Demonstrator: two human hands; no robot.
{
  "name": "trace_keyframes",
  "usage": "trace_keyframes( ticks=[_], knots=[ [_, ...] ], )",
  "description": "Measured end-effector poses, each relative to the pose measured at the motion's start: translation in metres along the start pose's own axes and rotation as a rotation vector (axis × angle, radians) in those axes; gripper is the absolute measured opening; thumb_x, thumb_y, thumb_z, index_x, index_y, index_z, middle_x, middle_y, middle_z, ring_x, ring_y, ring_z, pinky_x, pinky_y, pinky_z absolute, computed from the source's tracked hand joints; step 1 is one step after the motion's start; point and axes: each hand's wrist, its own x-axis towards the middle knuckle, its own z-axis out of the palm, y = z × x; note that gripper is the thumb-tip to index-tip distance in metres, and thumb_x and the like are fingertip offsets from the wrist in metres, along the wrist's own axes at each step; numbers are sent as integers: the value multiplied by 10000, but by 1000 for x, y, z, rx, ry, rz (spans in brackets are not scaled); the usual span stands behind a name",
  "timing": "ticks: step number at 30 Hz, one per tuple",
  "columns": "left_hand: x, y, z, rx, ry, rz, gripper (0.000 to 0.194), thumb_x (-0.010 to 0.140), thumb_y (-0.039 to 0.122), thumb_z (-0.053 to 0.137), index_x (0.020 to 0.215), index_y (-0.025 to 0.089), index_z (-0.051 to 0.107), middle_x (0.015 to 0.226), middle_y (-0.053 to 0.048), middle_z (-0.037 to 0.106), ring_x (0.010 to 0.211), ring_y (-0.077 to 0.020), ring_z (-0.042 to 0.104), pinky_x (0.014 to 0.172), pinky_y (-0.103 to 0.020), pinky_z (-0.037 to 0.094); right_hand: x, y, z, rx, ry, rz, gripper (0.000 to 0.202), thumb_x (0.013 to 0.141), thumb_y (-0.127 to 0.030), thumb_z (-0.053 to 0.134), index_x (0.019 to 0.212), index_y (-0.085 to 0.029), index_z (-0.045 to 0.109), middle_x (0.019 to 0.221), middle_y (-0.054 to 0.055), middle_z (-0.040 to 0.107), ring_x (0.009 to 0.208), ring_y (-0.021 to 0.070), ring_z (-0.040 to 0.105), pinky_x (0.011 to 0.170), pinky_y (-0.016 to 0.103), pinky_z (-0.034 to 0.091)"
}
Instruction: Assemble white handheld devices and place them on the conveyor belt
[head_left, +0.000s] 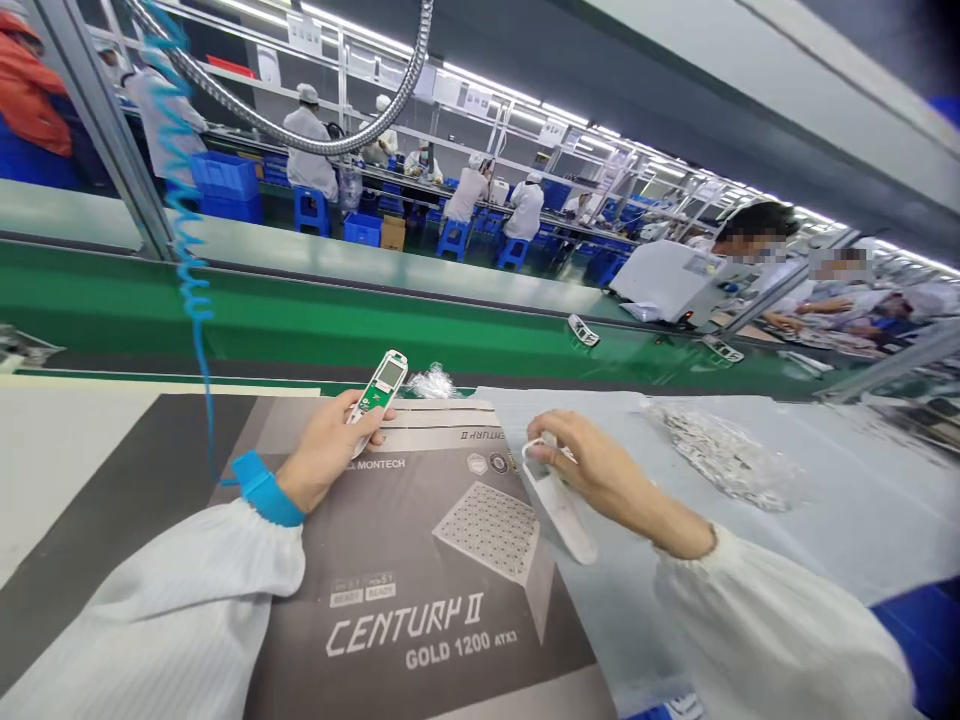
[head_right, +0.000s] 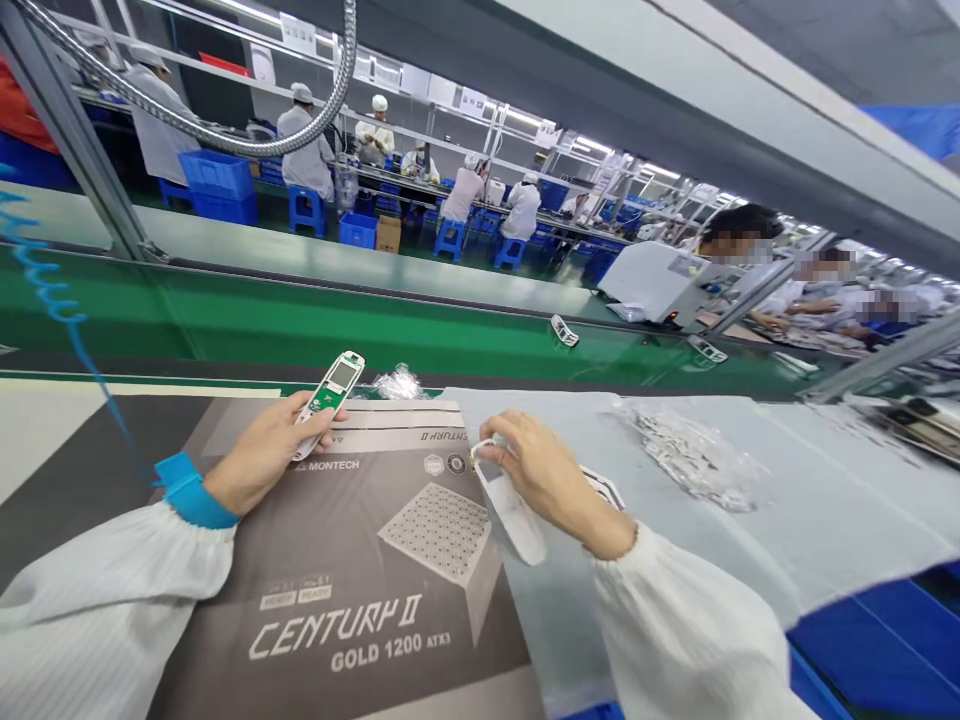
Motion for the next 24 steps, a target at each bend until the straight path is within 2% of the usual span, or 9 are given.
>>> trace_keyframes(
  ticks=[2,4,7,9,11,13,16,19,24],
  knots=[
    [0,1,1,-1,6,10,483,733,535,710,1006,150,611,1007,-81,697,615,-95,530,586,-249,434,15,-13,-4,194,-2,87,232,979,-434,412,991,-243,543,893,34,687,712,188,578,703,354,440],
    [2,-1,2,29,28,29,503,812,602,596,1048,158,614,994,-79,701,614,-106,539,592,-260,446,33,-29,2,416,-6,197,214,977,-420,411,1024,-235,506,810,18,675,617,166,560,636,334,451],
    [5,-7,-1,159,62,116,506,900,589,464,1180,191,606,1008,-68,707,718,-155,603,673,-294,477,61,-54,29,831,7,290,224,926,-385,529,1069,-212,529,782,14,638,642,157,588,630,316,507],
    [6,-11,-3,303,79,222,430,899,498,527,1215,219,612,1092,-57,699,909,-196,632,812,-321,480,75,-66,53,1127,-9,280,265,869,-397,630,1039,-199,580,787,10,618,672,140,593,679,306,537],
    [5,-15,-4,434,83,305,353,874,406,595,1174,226,644,1181,-49,678,1072,-224,605,940,-342,444,83,-73,76,1344,-49,208,303,809,-436,710,961,-189,623,787,5,616,701,124,591,750,296,537],
    [4,-17,-3,498,76,332,307,861,353,619,1137,225,662,1217,-44,668,1123,-231,590,993,-352,420,85,-74,93,1444,-67,136,348,760,-473,759,916,-184,642,765,-4,624,721,117,588,794,287,519],
    [4,-19,0,482,69,311,298,858,335,628,1133,225,659,1208,-40,671,1107,-226,601,988,-351,429,84,-72,106,1480,-33,110,364,750,-488,769,911,-182,658,742,-10,640,722,116,592,798,281,500],
    [4,-19,2,420,59,282,307,863,355,627,1139,224,643,1161,-35,685,1066,-222,620,955,-345,453,83,-70,108,1522,-11,110,350,764,-480,762,936,-189,672,748,-12,652,716,111,595,784,269,492],
    [3,-18,6,398,31,301,310,875,363,626,1152,224,631,1178,-37,678,1088,-216,620,966,-331,460,81,-74,107,1551,-6,123,412,697,-499,806,942,-185,698,768,2,669,699,126,590,746,276,490]
  ],
)
